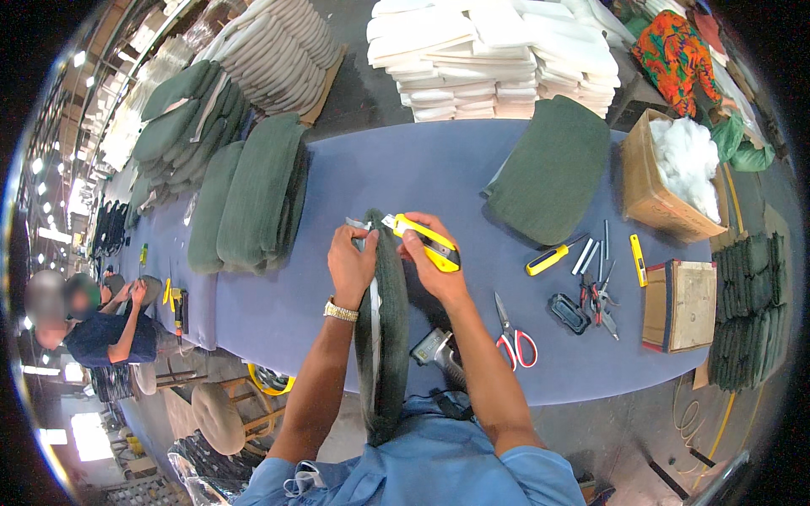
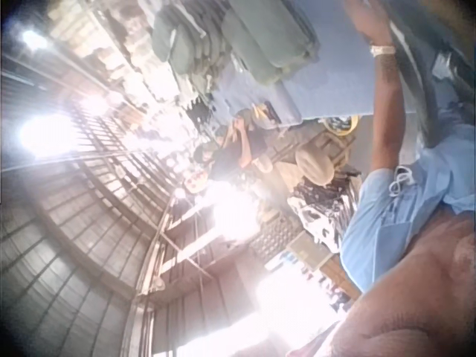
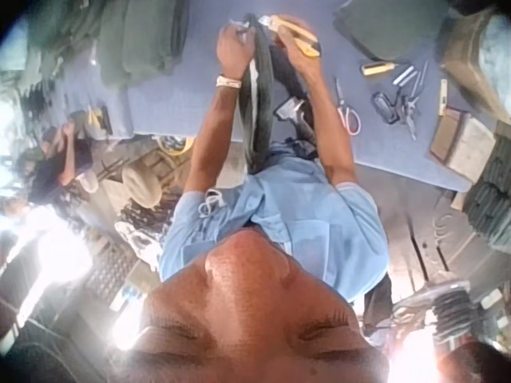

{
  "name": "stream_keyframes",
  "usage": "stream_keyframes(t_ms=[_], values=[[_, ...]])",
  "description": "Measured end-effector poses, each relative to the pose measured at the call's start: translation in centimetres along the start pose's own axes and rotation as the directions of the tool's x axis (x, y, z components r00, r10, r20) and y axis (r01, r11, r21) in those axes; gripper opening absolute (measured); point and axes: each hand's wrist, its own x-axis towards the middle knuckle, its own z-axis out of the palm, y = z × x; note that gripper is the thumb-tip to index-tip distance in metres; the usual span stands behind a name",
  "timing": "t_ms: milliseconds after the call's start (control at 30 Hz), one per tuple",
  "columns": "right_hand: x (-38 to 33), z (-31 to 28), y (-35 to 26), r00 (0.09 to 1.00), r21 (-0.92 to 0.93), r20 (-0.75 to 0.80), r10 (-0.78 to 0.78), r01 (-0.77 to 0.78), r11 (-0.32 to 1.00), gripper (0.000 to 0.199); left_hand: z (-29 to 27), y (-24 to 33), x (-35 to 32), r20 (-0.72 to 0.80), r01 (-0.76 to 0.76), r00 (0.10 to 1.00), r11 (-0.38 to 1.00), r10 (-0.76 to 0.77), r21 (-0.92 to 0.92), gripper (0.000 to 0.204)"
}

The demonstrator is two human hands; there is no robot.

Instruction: The person assembles green fabric cushions by folding the fabric over a foam insert, using a staple gun to secure the edges, and trimming excess fabric with a utility knife. The person repeats this process for multiple cushions, stacking the finished items on the table.

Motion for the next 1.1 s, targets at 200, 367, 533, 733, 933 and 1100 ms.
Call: stream_keyframes(t_ms=[200,367,533,733,933,1100], values=[[0.2,1.7,1.4,0.999,-0.039,0.027,-0.034,0.035,0.999,0.031,1.3,-1.6,-0.4,0.019,0.199,0.979,0.917,-0.205,-0.345,0.023],[0.3,1.7,2.4,0.998,-0.18,0.035,-0.05,0.056,0.982,0.032,2.0,-2.6,-0.6,0.013,0.202,0.976,0.889,-0.216,-0.41,0.025],[0.1,2.0,1.8,0.982,-0.314,0.038,-0.187,0.19,0.93,0.033,2.3,-2.7,-0.7,0.007,0.174,0.982,0.899,-0.187,-0.402,0.024],[-0.1,2.2,0.6,0.958,-0.39,0.082,-0.274,0.284,0.876,0.034,3.2,-3.2,-0.8,-0.072,0.102,0.986,0.896,-0.148,-0.433,0.025],[-0.3,2.1,0.6,0.955,-0.436,0.1,-0.28,0.295,0.85,0.035,3.0,-2.6,-0.9,-0.007,0.157,0.985,0.899,-0.175,-0.409,0.024],[-0.3,2.0,0.5,0.953,-0.462,0.117,-0.279,0.301,0.834,0.033,2.8,-2.2,-0.8,0.038,0.238,0.97,0.898,-0.241,-0.37,0.025]])
